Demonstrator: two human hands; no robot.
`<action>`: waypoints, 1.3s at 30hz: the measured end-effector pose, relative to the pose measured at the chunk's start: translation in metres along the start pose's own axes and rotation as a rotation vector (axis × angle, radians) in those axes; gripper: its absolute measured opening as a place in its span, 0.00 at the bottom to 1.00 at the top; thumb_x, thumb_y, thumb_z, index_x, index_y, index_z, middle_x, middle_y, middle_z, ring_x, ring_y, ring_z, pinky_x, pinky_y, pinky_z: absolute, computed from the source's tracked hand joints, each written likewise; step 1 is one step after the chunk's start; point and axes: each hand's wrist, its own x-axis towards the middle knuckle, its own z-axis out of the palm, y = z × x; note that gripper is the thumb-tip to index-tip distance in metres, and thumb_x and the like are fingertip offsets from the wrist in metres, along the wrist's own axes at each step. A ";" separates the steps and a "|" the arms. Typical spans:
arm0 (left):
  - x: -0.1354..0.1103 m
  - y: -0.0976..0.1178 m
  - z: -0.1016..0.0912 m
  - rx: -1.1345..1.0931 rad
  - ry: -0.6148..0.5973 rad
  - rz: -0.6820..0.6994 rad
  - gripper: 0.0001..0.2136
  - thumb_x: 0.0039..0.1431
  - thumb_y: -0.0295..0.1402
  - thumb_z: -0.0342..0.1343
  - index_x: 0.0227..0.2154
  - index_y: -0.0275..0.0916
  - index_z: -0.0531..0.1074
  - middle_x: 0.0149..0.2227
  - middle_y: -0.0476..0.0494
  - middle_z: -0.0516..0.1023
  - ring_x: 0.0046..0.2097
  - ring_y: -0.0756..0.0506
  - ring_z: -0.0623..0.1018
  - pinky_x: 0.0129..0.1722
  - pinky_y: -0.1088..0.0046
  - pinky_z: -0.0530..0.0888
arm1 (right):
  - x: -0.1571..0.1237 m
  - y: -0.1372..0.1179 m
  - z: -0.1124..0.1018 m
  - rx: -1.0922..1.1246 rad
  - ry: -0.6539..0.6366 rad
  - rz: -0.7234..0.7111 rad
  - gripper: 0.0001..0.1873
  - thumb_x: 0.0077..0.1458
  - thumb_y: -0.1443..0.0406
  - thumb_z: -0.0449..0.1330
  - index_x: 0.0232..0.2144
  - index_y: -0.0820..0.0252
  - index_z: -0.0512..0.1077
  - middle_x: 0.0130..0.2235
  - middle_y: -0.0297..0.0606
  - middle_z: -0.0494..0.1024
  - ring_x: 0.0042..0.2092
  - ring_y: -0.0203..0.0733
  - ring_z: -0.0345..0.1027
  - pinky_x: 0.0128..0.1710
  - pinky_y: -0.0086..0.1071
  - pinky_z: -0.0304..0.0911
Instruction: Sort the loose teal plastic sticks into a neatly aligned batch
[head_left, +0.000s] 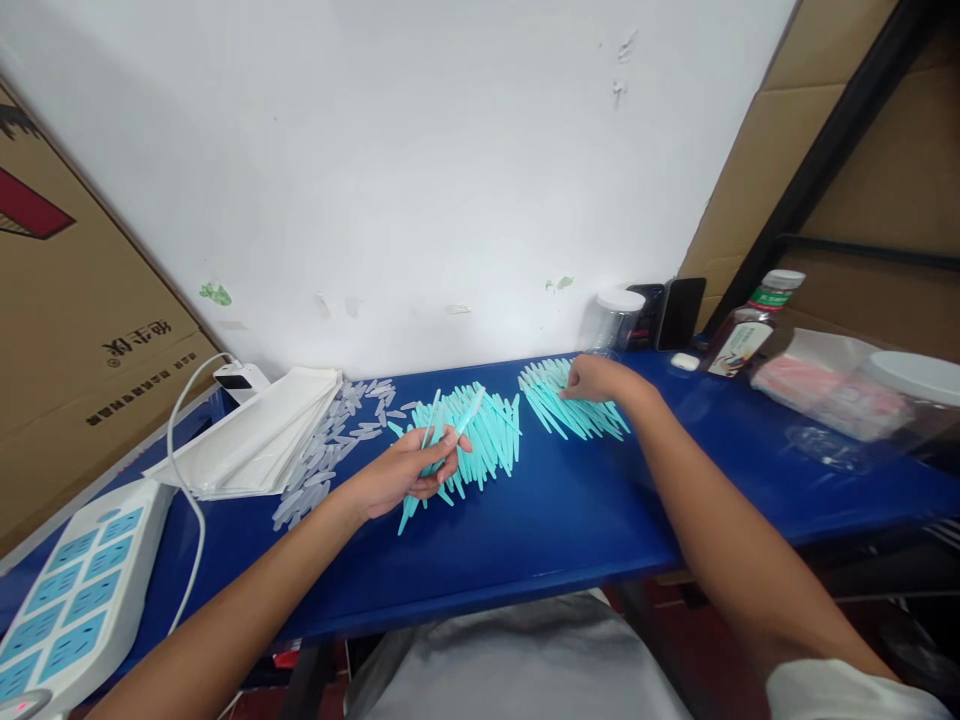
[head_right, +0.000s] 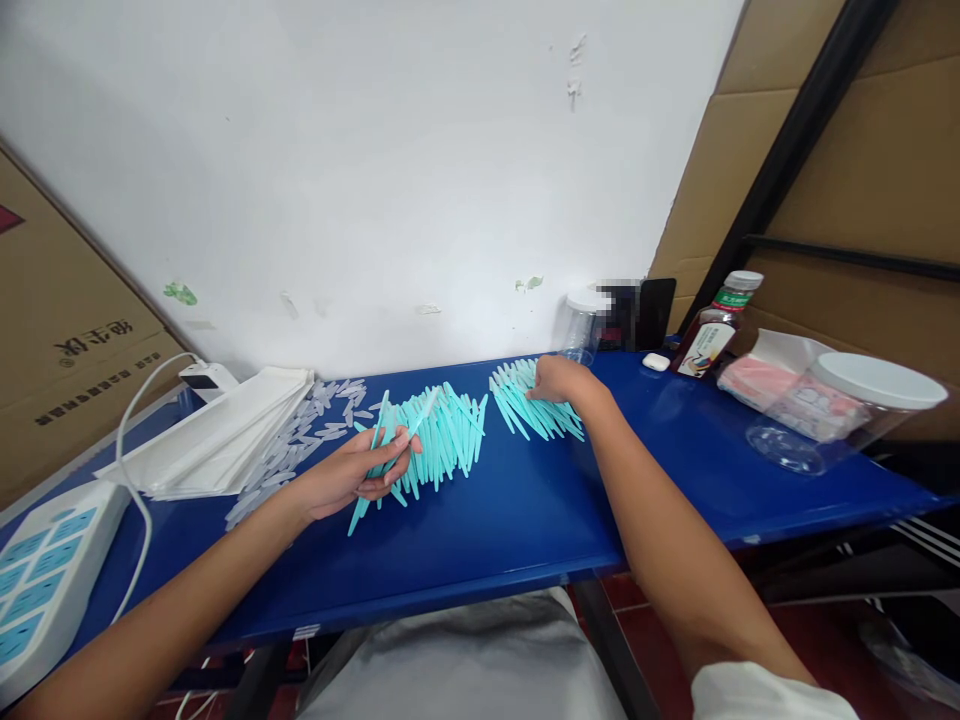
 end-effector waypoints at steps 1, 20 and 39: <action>0.000 0.000 0.000 0.000 0.001 -0.001 0.19 0.69 0.50 0.53 0.45 0.38 0.72 0.27 0.53 0.64 0.21 0.55 0.52 0.21 0.75 0.51 | 0.000 0.000 0.000 -0.004 -0.003 -0.005 0.15 0.55 0.57 0.67 0.27 0.64 0.76 0.26 0.39 0.75 0.27 0.40 0.67 0.27 0.31 0.55; 0.000 -0.001 0.001 0.001 0.003 -0.005 0.19 0.69 0.50 0.53 0.45 0.37 0.72 0.27 0.52 0.64 0.21 0.56 0.53 0.21 0.76 0.52 | 0.007 -0.005 0.010 -0.007 0.150 0.005 0.16 0.59 0.55 0.64 0.31 0.64 0.79 0.33 0.48 0.81 0.35 0.46 0.74 0.32 0.32 0.59; 0.002 -0.005 0.003 0.006 0.021 0.031 0.20 0.67 0.52 0.54 0.43 0.37 0.71 0.26 0.53 0.66 0.20 0.55 0.58 0.18 0.78 0.58 | -0.040 -0.096 0.024 1.234 -0.204 -0.687 0.27 0.53 0.49 0.70 0.46 0.63 0.79 0.29 0.34 0.76 0.25 0.32 0.64 0.17 0.24 0.56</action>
